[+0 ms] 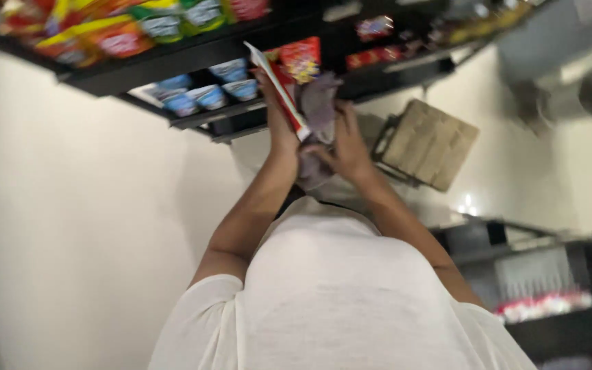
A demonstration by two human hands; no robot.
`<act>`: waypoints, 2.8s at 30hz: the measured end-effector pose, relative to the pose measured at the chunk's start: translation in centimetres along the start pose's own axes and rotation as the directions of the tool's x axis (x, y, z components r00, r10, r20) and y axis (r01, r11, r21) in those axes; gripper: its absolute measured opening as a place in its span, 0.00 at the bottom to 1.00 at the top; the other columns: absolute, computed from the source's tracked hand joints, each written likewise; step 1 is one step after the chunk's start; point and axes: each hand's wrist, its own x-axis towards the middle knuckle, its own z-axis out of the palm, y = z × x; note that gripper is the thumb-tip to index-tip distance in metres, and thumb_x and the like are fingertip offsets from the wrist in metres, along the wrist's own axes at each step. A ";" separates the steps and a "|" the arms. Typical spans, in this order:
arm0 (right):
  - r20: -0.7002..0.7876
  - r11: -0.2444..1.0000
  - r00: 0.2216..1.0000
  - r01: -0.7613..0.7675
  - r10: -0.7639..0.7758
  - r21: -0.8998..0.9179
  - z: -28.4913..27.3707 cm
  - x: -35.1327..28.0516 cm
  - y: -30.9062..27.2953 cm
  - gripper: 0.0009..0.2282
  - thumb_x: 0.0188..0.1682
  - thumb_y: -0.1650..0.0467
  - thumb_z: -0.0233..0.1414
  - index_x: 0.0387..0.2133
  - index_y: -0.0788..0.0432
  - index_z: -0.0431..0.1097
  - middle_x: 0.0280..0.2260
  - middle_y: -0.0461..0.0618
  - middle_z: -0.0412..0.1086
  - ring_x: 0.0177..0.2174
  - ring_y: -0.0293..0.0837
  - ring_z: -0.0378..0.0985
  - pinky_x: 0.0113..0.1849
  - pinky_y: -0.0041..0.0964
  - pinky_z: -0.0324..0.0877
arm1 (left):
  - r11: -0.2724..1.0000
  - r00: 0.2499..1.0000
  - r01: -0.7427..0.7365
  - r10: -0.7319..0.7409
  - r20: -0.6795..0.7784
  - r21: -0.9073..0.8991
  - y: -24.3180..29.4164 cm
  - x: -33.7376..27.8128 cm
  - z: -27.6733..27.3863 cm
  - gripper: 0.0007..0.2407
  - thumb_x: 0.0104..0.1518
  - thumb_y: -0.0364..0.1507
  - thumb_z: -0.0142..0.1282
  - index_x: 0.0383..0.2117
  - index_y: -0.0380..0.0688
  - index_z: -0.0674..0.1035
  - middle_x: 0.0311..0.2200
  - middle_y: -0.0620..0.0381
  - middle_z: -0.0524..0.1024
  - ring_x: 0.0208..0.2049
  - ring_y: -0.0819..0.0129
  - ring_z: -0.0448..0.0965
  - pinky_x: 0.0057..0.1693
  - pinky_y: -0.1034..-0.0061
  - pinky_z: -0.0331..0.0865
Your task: Wiping down condiment pouches and bottles with a cloth and arranging them on retail shelves.
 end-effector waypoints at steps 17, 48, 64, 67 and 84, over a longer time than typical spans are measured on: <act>0.066 1.000 0.998 0.016 -0.017 0.019 -3.6 14.6 -3.9 0.23 0.43 0.67 0.64 0.49 0.68 0.66 0.46 0.60 0.70 0.40 0.56 0.73 0.42 0.44 0.67 | 0.436 0.782 -0.617 0.436 0.446 0.655 12.0 3.6 5.6 0.30 0.57 0.33 0.62 0.58 0.39 0.53 0.50 0.45 0.63 0.47 0.57 0.71 0.56 0.67 0.69; 0.158 0.996 0.986 -0.064 0.053 0.062 -3.1 24.8 4.8 0.13 0.45 0.71 0.65 0.39 0.69 0.76 0.33 0.55 0.78 0.26 0.44 0.76 0.34 0.36 0.72 | -0.720 0.436 -0.639 -0.052 0.898 0.268 13.4 23.0 10.1 0.05 0.49 0.31 0.55 0.21 0.51 0.83 0.20 0.54 0.81 0.19 0.55 0.80 0.26 0.63 0.70; 0.105 0.954 0.987 -0.147 0.124 0.259 4.1 29.4 9.9 0.15 0.43 0.69 0.67 0.40 0.64 0.76 0.34 0.51 0.79 0.29 0.40 0.78 0.36 0.32 0.73 | -0.442 0.568 -0.747 -0.035 0.822 0.497 19.2 24.7 10.1 0.08 0.44 0.32 0.64 0.30 0.55 0.89 0.27 0.53 0.84 0.24 0.52 0.81 0.34 0.60 0.71; 0.091 0.972 0.996 -0.002 -0.020 0.235 3.9 29.1 8.2 0.15 0.43 0.73 0.66 0.43 0.63 0.76 0.39 0.51 0.77 0.33 0.45 0.78 0.39 0.36 0.72 | -0.477 0.501 -0.766 -0.021 0.865 0.432 18.5 26.6 9.1 0.13 0.37 0.28 0.67 0.33 0.54 0.88 0.27 0.55 0.83 0.23 0.52 0.78 0.32 0.62 0.68; 0.266 0.969 0.962 0.003 0.065 -0.248 0.3 26.9 10.0 0.18 0.42 0.61 0.63 0.36 0.64 0.74 0.31 0.62 0.76 0.28 0.64 0.76 0.34 0.52 0.70 | -0.476 0.767 -0.569 -0.014 0.641 0.670 22.0 14.4 13.5 0.09 0.54 0.40 0.64 0.30 0.53 0.81 0.35 0.63 0.77 0.34 0.60 0.78 0.40 0.60 0.70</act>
